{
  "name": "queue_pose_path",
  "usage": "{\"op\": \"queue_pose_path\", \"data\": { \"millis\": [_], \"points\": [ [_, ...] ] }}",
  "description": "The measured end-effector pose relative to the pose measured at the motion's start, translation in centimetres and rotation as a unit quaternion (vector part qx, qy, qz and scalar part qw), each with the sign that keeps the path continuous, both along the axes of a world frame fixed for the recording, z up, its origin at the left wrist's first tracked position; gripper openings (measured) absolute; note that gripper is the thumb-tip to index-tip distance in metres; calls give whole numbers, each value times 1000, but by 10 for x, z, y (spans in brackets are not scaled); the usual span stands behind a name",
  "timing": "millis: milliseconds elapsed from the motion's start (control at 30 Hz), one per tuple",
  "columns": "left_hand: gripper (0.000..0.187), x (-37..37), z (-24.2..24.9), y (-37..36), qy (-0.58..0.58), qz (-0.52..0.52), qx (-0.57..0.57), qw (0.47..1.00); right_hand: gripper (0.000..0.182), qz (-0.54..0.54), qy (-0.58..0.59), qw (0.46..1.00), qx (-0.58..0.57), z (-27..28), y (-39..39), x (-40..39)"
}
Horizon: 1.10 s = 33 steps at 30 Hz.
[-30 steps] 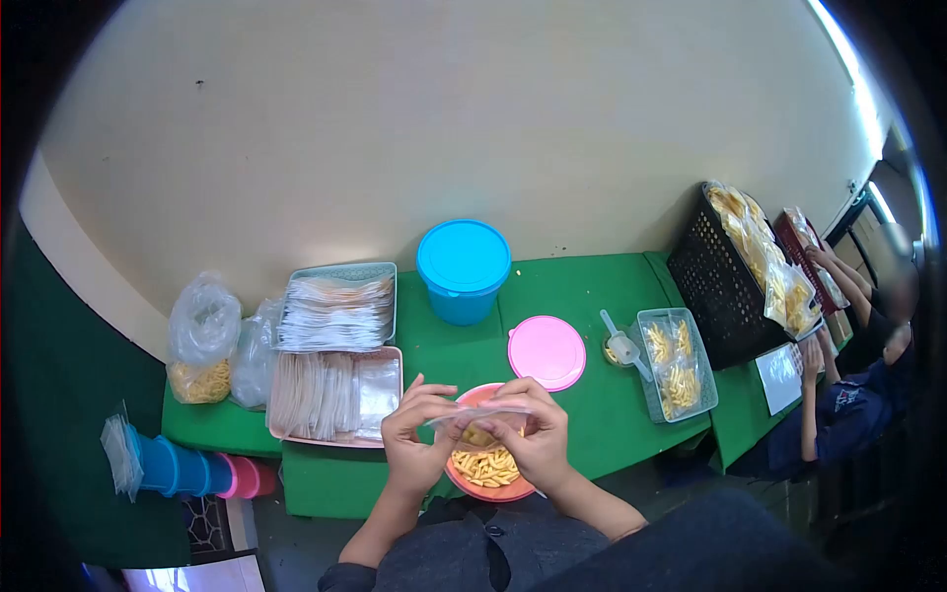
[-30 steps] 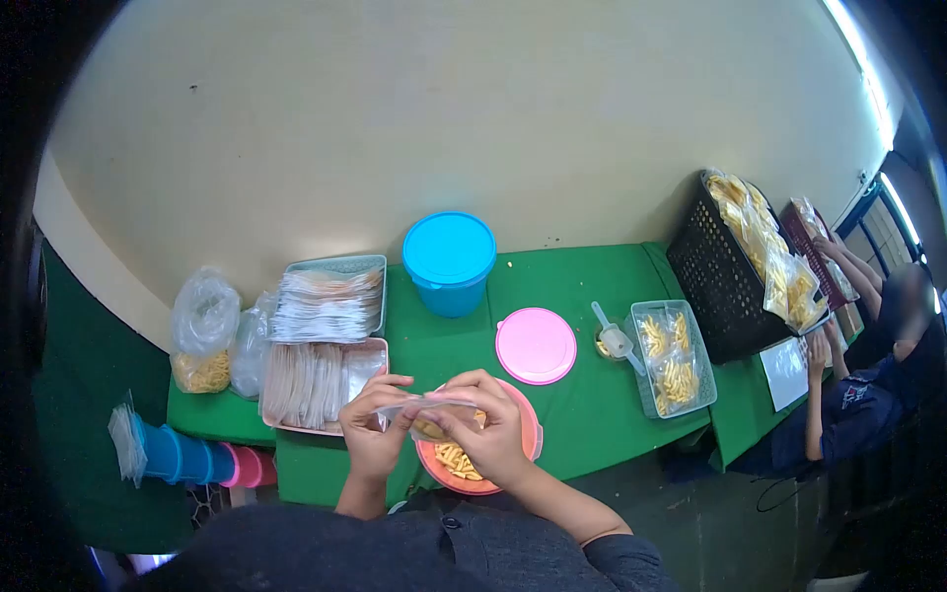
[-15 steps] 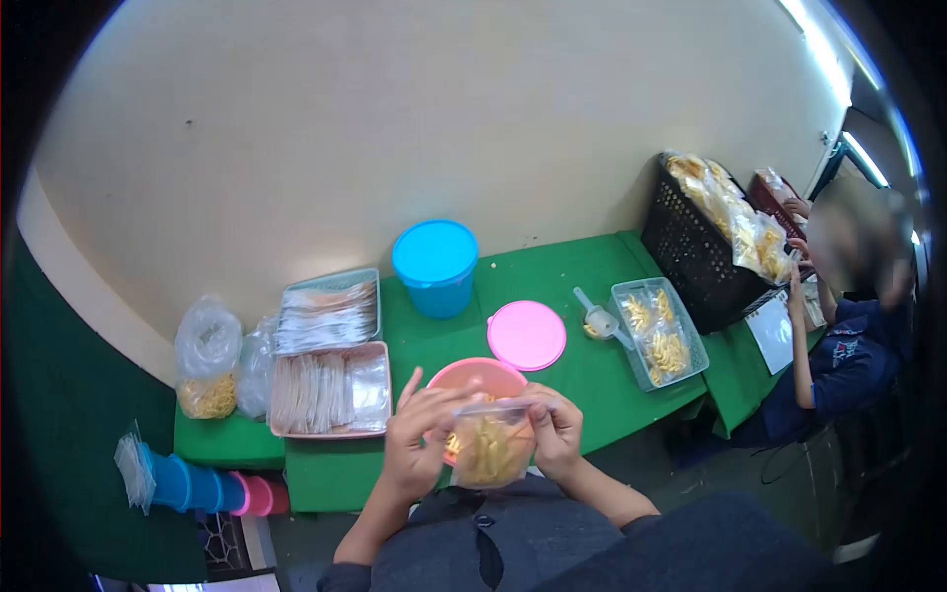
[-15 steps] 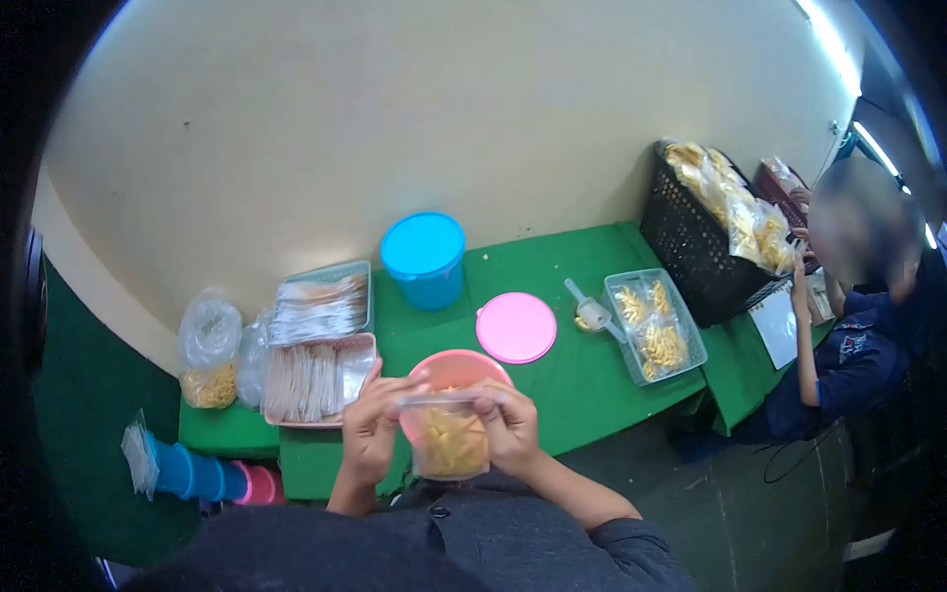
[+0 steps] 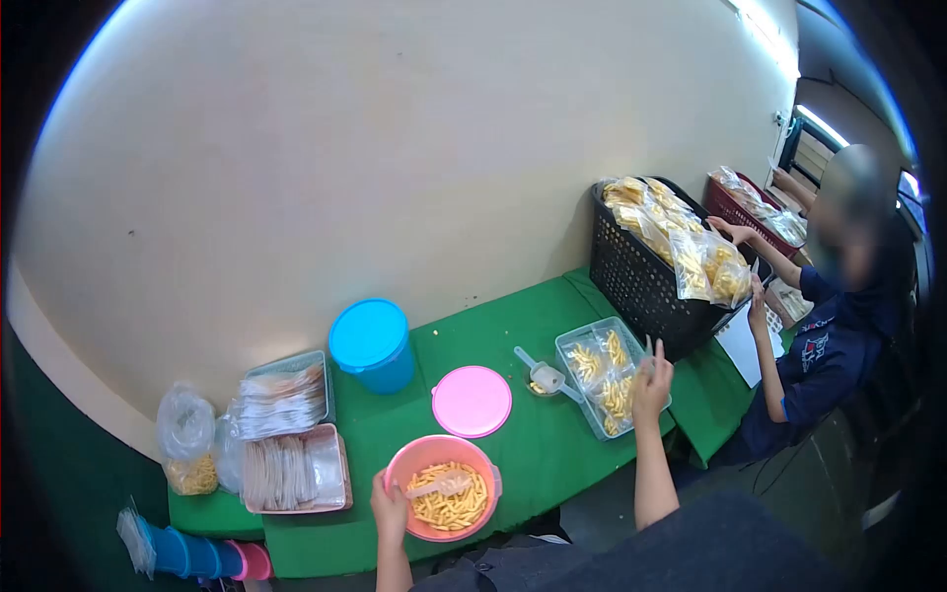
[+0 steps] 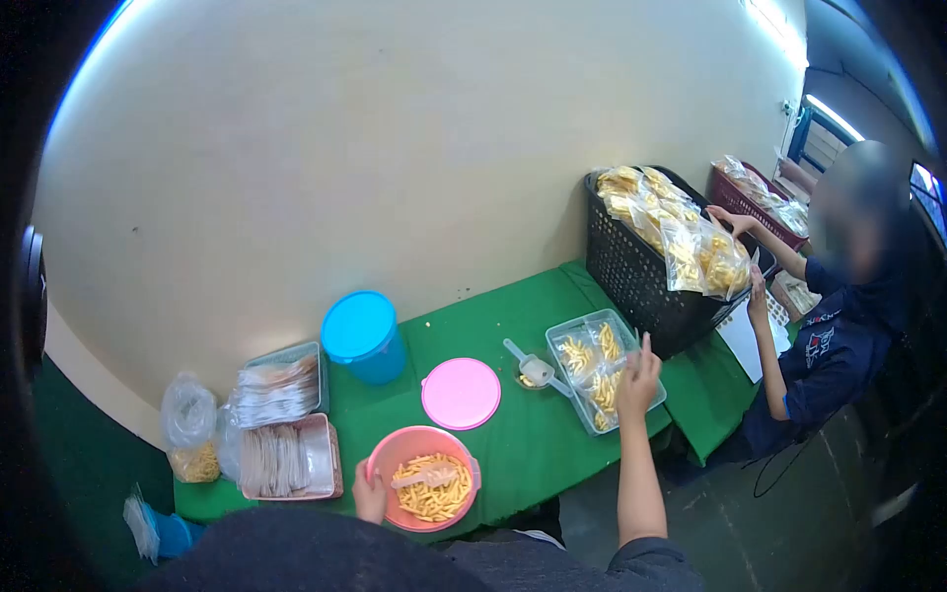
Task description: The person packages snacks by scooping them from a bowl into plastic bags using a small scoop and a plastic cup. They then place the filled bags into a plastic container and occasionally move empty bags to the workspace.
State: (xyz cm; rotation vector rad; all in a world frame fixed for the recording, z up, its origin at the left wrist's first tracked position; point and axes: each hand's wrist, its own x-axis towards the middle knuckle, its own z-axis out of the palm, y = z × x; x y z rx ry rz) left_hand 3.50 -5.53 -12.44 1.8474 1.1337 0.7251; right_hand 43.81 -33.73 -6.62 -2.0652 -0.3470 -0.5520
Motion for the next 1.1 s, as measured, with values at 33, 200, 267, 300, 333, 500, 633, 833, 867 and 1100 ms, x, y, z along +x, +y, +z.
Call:
{"op": "queue_pose_path", "data": {
  "millis": [33,200,267,300,333,500,633,833,867,1100],
  "points": [
    [28,14,1,-5,2,-4,4,1000,61,60,60,995,-57,-10,1,23],
    [31,78,6,-42,-27,-36,-50,998,75,140,209,933,-258,-83,-23,62],
    [33,92,-18,-50,-34,-29,-17,999,62,156,205,906,-335,-89,-30,57],
    [35,99,-26,-53,-49,-22,13,998,62,164,198,909,-329,-98,-33,62],
    [35,102,-33,-53,-56,-15,19,998,52,163,151,937,-268,-104,-40,71],
    [34,102,-49,-60,-135,9,-115,984,36,94,92,982,-136,-104,-60,126],
    [30,99,-60,-55,-93,23,-69,993,49,165,139,949,-228,-118,-44,160],
    [28,103,-37,-62,-7,58,-59,997,66,147,159,924,-314,-126,-7,141],
    [28,105,-36,-63,-1,61,-61,996,64,133,138,933,-304,-126,-7,143],
    [28,101,-62,-56,-112,102,-12,988,64,106,211,893,-383,-124,-31,152]
  ]
}}
